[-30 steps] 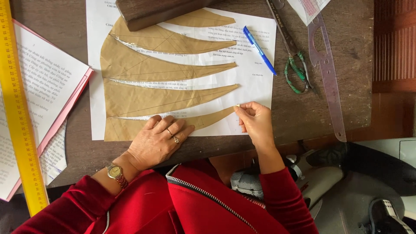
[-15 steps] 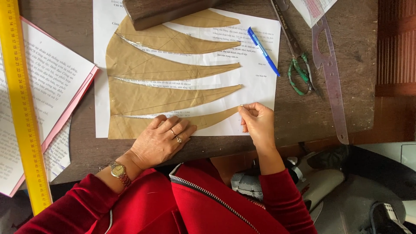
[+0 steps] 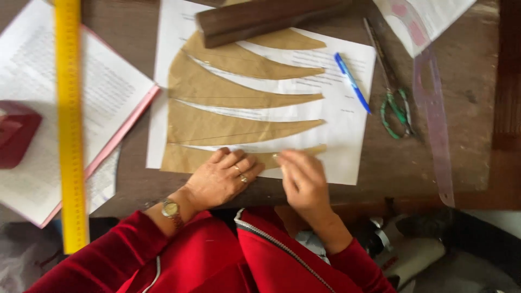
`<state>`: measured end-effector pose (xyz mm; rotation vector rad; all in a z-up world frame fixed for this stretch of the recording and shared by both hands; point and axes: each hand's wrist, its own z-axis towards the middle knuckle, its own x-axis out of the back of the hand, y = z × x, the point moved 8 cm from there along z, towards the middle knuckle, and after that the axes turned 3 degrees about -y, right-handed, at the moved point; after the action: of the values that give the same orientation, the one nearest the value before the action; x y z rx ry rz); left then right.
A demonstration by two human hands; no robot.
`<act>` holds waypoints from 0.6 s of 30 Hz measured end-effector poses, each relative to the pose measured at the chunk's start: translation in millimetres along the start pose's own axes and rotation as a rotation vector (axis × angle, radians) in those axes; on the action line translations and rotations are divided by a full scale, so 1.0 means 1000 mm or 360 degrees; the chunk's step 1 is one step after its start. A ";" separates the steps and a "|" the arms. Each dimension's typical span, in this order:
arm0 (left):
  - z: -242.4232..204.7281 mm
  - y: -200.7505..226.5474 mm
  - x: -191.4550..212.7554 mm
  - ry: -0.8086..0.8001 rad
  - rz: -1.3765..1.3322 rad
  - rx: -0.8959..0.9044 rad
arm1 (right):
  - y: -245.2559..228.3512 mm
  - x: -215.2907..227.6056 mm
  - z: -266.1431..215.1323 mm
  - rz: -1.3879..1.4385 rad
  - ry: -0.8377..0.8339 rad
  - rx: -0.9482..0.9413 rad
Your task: The person assembles a paper pattern by applying strips of clear tape to join several brown paper pieces on a white sheet. They use a yellow ruler and a blue pen to mark lines and a wooden block to press the tape down. The person repeatedly retrieves tape from a dispenser and smooths the tape onto the pattern.
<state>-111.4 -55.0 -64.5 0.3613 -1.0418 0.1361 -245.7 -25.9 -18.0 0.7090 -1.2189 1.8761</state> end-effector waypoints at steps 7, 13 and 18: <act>-0.014 -0.006 0.015 0.0151 -0.0073 0.0111 | 0.001 -0.031 -0.019 -0.0042 -0.0170 0.0283; -0.070 -0.039 0.041 -0.0068 -0.0019 0.0588 | -0.009 -0.029 -0.011 0.0015 -0.0350 0.0407; -0.080 -0.037 0.049 -0.0086 0.0282 0.0662 | -0.007 -0.029 -0.011 0.0025 -0.0353 0.0376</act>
<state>-10.7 -64.0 -66.6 0.6511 -1.0967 0.5088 -224.7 -23.1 -41.6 1.0616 -1.1486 2.0164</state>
